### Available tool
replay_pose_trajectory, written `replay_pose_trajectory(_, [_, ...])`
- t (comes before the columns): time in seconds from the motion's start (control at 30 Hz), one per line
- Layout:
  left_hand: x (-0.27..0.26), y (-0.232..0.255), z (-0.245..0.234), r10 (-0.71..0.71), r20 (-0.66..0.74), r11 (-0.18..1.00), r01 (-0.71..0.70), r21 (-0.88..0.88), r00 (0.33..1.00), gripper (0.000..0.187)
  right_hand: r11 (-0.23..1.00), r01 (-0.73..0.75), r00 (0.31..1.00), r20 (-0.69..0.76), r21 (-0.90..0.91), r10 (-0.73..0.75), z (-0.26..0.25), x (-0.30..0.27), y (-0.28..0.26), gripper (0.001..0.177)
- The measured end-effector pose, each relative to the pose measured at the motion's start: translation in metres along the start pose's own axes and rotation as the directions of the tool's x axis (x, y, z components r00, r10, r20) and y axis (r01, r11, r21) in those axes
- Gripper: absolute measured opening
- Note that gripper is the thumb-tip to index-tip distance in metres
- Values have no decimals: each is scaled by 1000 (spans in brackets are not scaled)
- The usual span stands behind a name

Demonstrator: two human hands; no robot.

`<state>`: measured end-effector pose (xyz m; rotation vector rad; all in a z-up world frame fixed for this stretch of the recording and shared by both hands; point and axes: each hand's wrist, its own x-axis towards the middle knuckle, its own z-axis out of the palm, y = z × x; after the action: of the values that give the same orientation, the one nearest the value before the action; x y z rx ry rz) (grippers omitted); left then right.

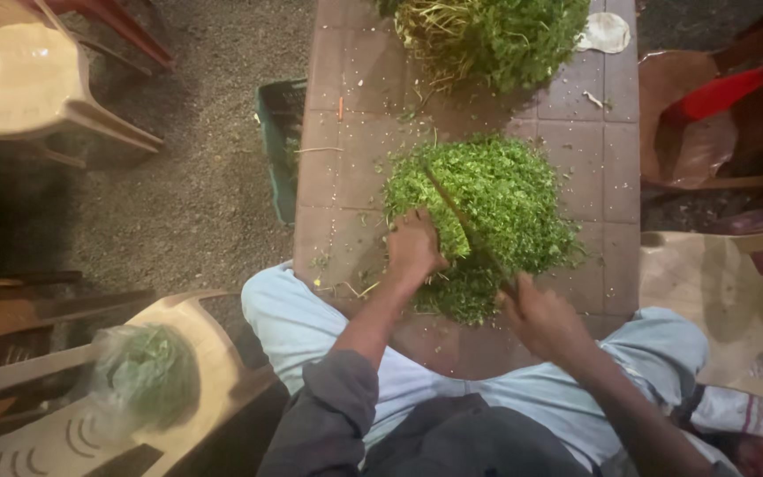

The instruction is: The person chops bundles of green herbs with a knife on a table, occasionally moving chopped pieces aside and reaching for more bundles from a pile.

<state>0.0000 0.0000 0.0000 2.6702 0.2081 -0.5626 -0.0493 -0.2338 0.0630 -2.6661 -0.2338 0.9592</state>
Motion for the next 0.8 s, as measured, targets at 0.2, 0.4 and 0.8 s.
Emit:
replay_pose_trajectory(0.2, [-2, 1, 12, 10, -56, 999, -9, 34, 998, 98, 991, 128, 988, -85, -30, -130, 39, 55, -16, 43])
replay_pose_trajectory(0.4, [-5, 0, 16, 50, -83, 999, -48, 25, 995, 101, 997, 56, 995, 75, 45, -59, 34, 47, 19, 42])
replay_pose_trajectory(0.8, [9, 1, 6, 24, -26, 999, -23, 34, 999, 103, 996, 69, 996, -44, -61, -72, 39, 96, 5, 43])
